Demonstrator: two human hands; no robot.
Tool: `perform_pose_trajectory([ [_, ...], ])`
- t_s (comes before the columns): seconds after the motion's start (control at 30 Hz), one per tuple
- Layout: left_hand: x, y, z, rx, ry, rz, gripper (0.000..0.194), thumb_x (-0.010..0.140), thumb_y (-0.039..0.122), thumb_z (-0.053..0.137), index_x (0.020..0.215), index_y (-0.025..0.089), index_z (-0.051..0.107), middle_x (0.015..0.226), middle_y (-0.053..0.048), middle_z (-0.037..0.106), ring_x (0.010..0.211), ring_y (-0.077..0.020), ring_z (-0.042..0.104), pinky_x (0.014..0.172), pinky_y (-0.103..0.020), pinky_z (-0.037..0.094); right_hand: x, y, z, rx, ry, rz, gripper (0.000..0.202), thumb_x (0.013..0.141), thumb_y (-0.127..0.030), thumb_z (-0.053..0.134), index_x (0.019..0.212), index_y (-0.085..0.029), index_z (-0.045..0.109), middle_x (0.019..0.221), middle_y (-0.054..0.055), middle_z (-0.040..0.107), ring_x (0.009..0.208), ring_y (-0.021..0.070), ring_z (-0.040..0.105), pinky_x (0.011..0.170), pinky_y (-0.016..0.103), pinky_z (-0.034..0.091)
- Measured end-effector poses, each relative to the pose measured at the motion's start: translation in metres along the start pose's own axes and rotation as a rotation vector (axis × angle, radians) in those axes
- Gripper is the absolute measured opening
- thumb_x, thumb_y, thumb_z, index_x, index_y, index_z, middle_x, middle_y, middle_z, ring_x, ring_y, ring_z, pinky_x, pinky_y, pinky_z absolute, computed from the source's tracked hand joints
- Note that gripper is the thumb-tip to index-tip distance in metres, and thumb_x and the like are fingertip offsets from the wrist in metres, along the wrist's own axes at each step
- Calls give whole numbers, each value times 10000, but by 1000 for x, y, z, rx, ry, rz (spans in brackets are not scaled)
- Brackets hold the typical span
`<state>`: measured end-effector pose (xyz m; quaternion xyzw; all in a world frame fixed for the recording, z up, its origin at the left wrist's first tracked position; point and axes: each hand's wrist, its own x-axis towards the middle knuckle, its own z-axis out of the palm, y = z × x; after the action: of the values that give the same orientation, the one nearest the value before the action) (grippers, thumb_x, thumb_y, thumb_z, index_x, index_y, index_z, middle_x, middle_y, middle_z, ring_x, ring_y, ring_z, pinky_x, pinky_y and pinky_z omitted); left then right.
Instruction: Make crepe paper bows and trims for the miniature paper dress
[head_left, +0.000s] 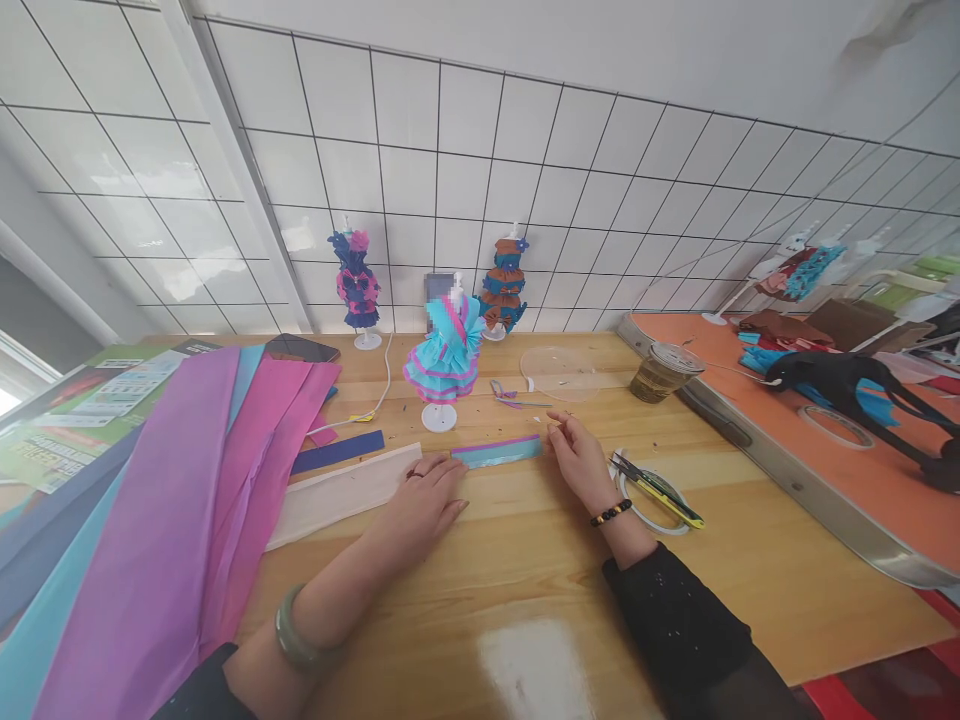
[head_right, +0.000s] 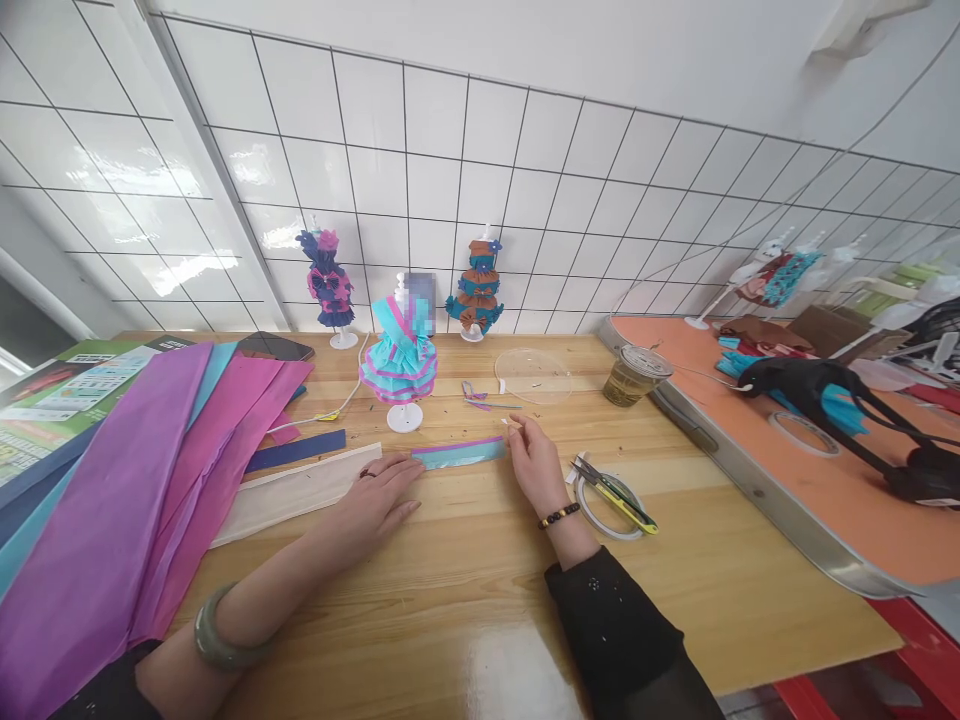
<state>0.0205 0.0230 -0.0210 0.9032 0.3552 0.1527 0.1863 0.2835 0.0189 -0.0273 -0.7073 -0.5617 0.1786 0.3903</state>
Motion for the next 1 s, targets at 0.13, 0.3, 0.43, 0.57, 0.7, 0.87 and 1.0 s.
perform_pose_trajectory([
  [0.13, 0, 0, 0, -34, 7, -2, 399, 865, 309, 404, 1242, 190, 453, 1277, -89, 498, 1226, -250, 348, 1023, -460, 265, -2, -6, 9, 83, -49, -96, 365, 853, -351, 368, 1170, -199, 467, 869, 48, 610, 853, 178, 575, 844, 317, 424],
  [0.3, 0, -7, -1, -266, 59, -114, 418, 843, 334, 436, 1237, 199, 469, 1289, -87, 488, 1215, -237, 387, 1015, -415, 306, 3, 3, 12, 161, -43, -51, 371, 850, -354, 355, 1170, -193, 453, 872, 53, 614, 813, 186, 601, 835, 345, 436],
  [0.43, 0, -19, -2, -535, 134, -267, 392, 830, 373, 443, 1171, 200, 529, 1233, -71, 550, 1140, -227, 487, 982, -386, 360, 5, 9, 11, 236, -36, -18, 352, 832, -364, 393, 1131, -196, 474, 863, 46, 620, 801, 181, 613, 833, 346, 444],
  [0.57, -1, -26, -4, -584, 205, -327, 372, 814, 363, 464, 1121, 177, 561, 1184, -76, 594, 1117, -233, 516, 959, -382, 386, 5, 9, 12, 338, -19, 11, 341, 810, -381, 435, 1085, -189, 496, 851, 39, 619, 789, 170, 614, 823, 341, 454],
  [0.7, -4, -20, -7, -528, 261, -345, 336, 813, 347, 462, 1080, 186, 586, 1147, -63, 618, 1098, -219, 532, 945, -351, 391, 7, 12, 10, 437, 56, 63, 364, 770, -409, 495, 1046, -174, 523, 844, 38, 615, 794, 159, 599, 819, 327, 451],
  [0.87, -9, -16, -24, -348, 378, -419, 318, 813, 335, 458, 1061, 194, 598, 953, -52, 681, 932, -212, 598, 820, -309, 431, 8, 14, 3, 532, 176, 137, 403, 685, -427, 603, 994, -170, 565, 778, 18, 590, 700, 133, 562, 707, 275, 467],
  [1.0, -18, -31, -55, -150, 514, -541, 343, 836, 363, 416, 1082, 196, 587, 815, -55, 677, 789, -213, 605, 726, -299, 416, 3, 8, 1, 588, 222, 165, 419, 645, -459, 651, 937, -166, 589, 615, -32, 523, 512, 87, 460, 492, 215, 405],
])
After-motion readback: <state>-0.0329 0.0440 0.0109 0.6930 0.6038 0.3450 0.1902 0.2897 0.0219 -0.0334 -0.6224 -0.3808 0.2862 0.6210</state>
